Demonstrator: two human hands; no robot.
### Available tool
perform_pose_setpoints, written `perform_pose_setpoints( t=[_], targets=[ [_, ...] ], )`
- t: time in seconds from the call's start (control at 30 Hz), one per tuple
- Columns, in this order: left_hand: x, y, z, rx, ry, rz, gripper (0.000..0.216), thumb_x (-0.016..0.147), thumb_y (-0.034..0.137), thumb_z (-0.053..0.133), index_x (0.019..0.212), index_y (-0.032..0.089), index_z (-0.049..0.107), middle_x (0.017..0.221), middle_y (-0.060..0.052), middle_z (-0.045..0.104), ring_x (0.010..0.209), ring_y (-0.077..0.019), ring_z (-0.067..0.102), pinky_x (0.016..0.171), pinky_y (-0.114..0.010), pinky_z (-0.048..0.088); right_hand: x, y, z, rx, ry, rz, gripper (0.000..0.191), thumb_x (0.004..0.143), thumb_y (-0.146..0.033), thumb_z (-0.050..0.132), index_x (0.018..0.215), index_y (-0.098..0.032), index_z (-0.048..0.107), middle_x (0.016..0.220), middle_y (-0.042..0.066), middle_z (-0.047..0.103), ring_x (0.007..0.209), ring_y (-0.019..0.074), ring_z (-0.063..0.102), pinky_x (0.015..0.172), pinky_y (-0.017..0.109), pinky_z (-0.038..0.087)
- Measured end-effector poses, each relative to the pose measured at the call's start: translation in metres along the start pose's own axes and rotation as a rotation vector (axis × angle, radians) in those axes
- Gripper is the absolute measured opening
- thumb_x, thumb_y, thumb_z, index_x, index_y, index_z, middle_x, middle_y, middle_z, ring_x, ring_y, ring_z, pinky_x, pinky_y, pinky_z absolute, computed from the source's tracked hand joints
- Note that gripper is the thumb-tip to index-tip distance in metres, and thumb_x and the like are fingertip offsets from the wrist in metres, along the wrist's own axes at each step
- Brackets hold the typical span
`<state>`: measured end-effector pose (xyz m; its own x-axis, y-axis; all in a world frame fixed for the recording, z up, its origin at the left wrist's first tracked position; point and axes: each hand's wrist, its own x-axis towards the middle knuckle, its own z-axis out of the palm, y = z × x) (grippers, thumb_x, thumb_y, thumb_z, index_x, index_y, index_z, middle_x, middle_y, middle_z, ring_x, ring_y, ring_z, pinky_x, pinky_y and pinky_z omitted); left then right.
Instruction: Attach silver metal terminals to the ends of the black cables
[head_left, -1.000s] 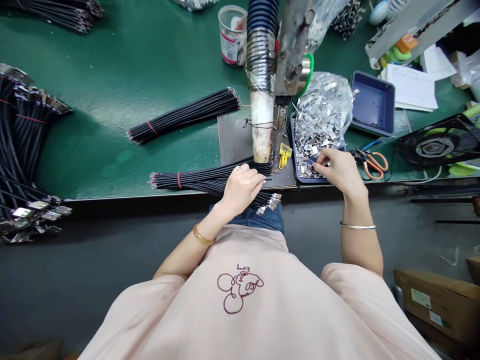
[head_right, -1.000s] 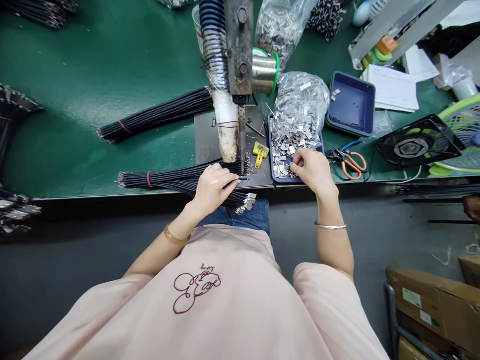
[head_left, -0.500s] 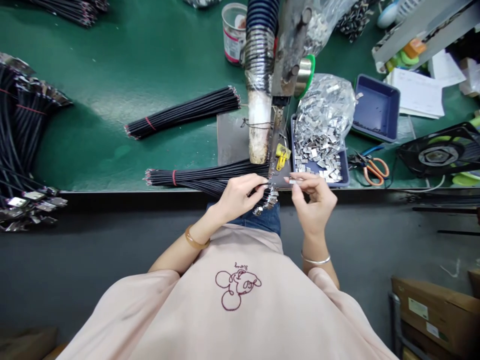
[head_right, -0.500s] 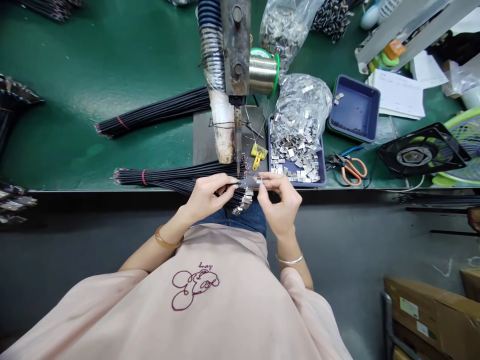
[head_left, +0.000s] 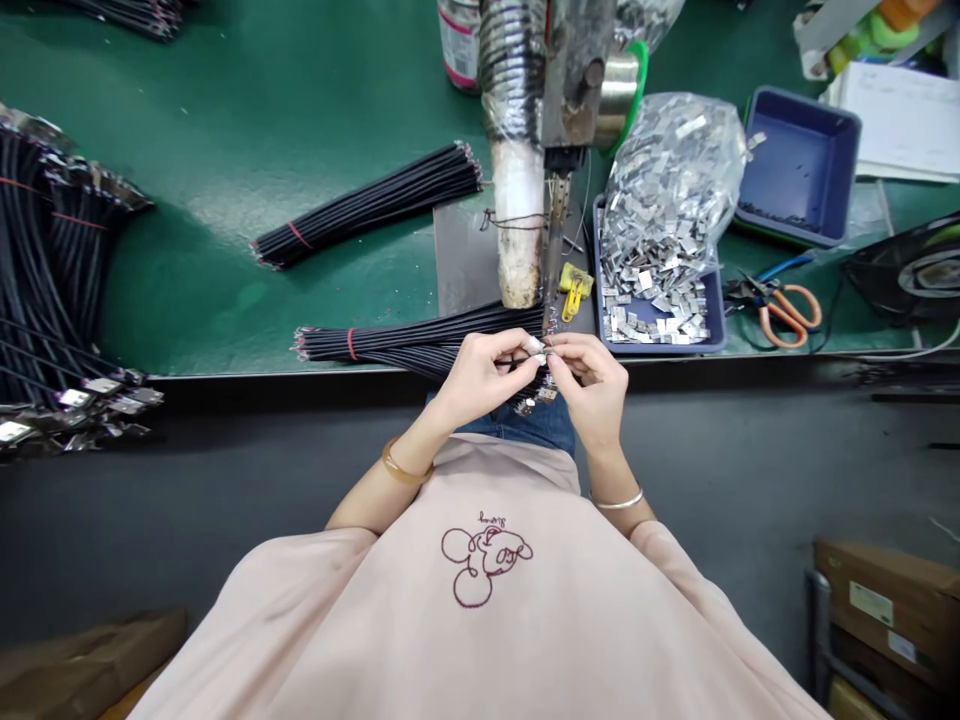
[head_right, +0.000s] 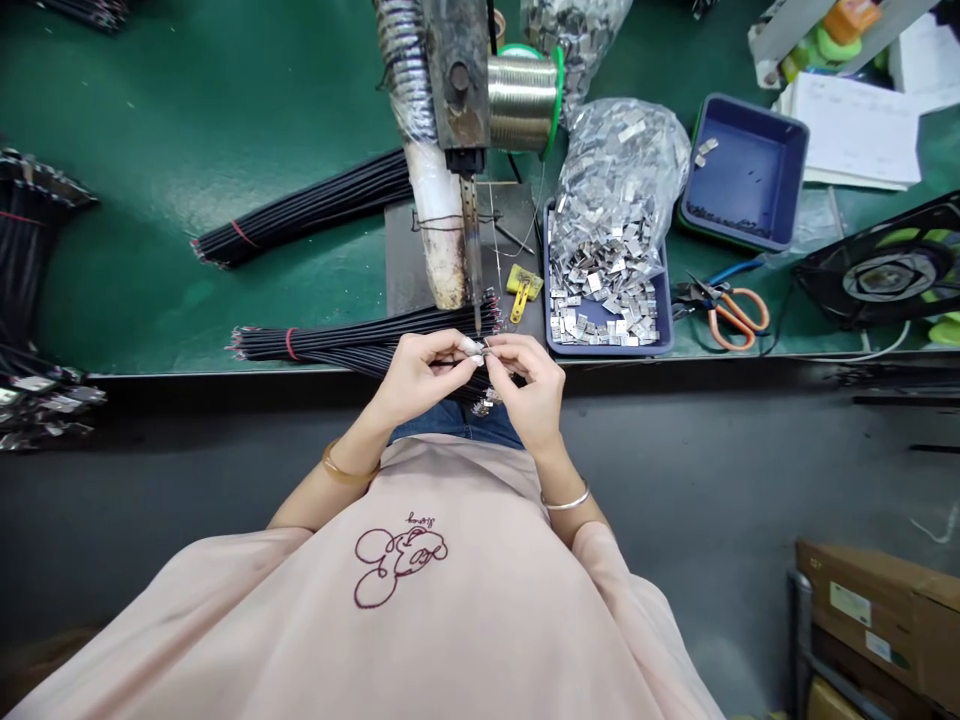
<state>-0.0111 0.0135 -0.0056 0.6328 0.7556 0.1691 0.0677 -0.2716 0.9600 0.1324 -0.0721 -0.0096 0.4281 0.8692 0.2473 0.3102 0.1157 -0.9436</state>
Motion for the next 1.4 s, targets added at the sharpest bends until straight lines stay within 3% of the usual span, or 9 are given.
perform_pose_setpoints(
  t=[0.23,0.4,0.57,0.7,0.87,0.97,1.13,1.27,1.4],
  targets=[
    [0.0,0.003,-0.001,-0.005,-0.025,-0.018,0.015,0.091,0.024,0.062,0.085,0.012,0.069,0.069,-0.001,0.062,0.06,-0.0078,0.05,0.052,-0.018,0.035,-0.001,-0.005,-0.001,-0.125,0.016,-0.083,0.007,0.092,-0.022,0.064,0.089,-0.023,0.071,0.102,0.003,0.074,0.093,0.0166,0.073,0.076,0.03,0.063],
    [0.0,0.0,-0.003,0.101,-0.015,0.082,0.014,0.091,0.024,0.065,0.085,0.013,0.072,0.07,0.0,0.066,0.055,-0.0065,0.044,0.052,-0.019,0.033,-0.001,-0.01,-0.004,-0.317,0.023,-0.219,0.009,0.092,-0.021,0.062,0.089,-0.024,0.07,0.105,0.006,0.076,0.101,0.0203,0.072,0.092,0.04,0.062],
    [-0.002,-0.003,-0.002,0.139,0.039,0.185,0.014,0.092,0.026,0.066,0.091,0.014,0.074,0.085,-0.006,0.075,0.06,-0.0089,0.055,0.057,-0.021,0.041,-0.001,0.0,0.0,0.017,-0.034,0.048,0.006,0.089,-0.025,0.065,0.084,-0.022,0.068,0.106,0.005,0.074,0.094,0.017,0.073,0.08,0.031,0.064],
    [-0.003,0.0,-0.003,0.157,0.006,0.14,0.021,0.096,0.024,0.059,0.079,0.014,0.067,0.066,0.0,0.065,0.057,-0.0081,0.051,0.058,-0.022,0.039,-0.003,0.002,0.007,0.108,0.01,0.068,0.006,0.088,-0.025,0.068,0.083,-0.022,0.069,0.106,0.004,0.074,0.095,0.0162,0.073,0.082,0.03,0.063],
    [-0.002,0.004,-0.005,-0.088,-0.057,-0.052,0.02,0.094,0.027,0.06,0.08,0.014,0.065,0.06,0.002,0.057,0.053,-0.0077,0.05,0.053,-0.02,0.039,-0.005,-0.006,0.012,-0.117,0.098,-0.062,0.006,0.091,-0.024,0.066,0.088,-0.024,0.072,0.104,0.004,0.074,0.098,0.0181,0.072,0.079,0.032,0.064],
    [-0.001,0.002,-0.003,-0.177,-0.02,-0.129,0.017,0.091,0.027,0.063,0.082,0.013,0.066,0.058,0.003,0.05,0.05,-0.0066,0.043,0.049,-0.021,0.033,-0.006,-0.005,0.01,-0.166,0.116,-0.089,0.007,0.093,-0.024,0.065,0.09,-0.024,0.071,0.104,0.004,0.074,0.098,0.019,0.073,0.079,0.034,0.064],
    [0.001,0.003,0.003,-0.198,0.065,-0.134,0.014,0.086,0.025,0.065,0.08,0.013,0.069,0.057,0.005,0.037,0.051,-0.0054,0.028,0.049,-0.023,0.019,-0.01,-0.007,0.001,-0.212,0.199,-0.227,0.015,0.1,-0.023,0.052,0.103,-0.027,0.066,0.108,0.004,0.075,0.1,0.0199,0.075,0.085,0.039,0.065],
    [0.003,0.008,0.008,-0.193,0.092,-0.128,0.014,0.081,0.02,0.063,0.068,0.014,0.063,0.056,0.005,0.033,0.052,-0.0053,0.024,0.049,-0.023,0.017,-0.013,-0.01,0.0,-0.374,0.143,-0.427,0.011,0.096,-0.021,0.059,0.101,-0.029,0.064,0.107,0.003,0.077,0.099,0.0205,0.076,0.088,0.041,0.064],
    [0.004,0.011,0.009,-0.228,0.115,-0.141,0.016,0.079,0.019,0.061,0.064,0.014,0.058,0.055,0.006,0.033,0.052,-0.005,0.025,0.049,-0.022,0.018,-0.011,-0.004,0.001,-0.273,0.204,-0.344,0.007,0.095,-0.021,0.061,0.098,-0.027,0.062,0.103,0.004,0.077,0.093,0.0196,0.076,0.081,0.038,0.065]
  ],
)
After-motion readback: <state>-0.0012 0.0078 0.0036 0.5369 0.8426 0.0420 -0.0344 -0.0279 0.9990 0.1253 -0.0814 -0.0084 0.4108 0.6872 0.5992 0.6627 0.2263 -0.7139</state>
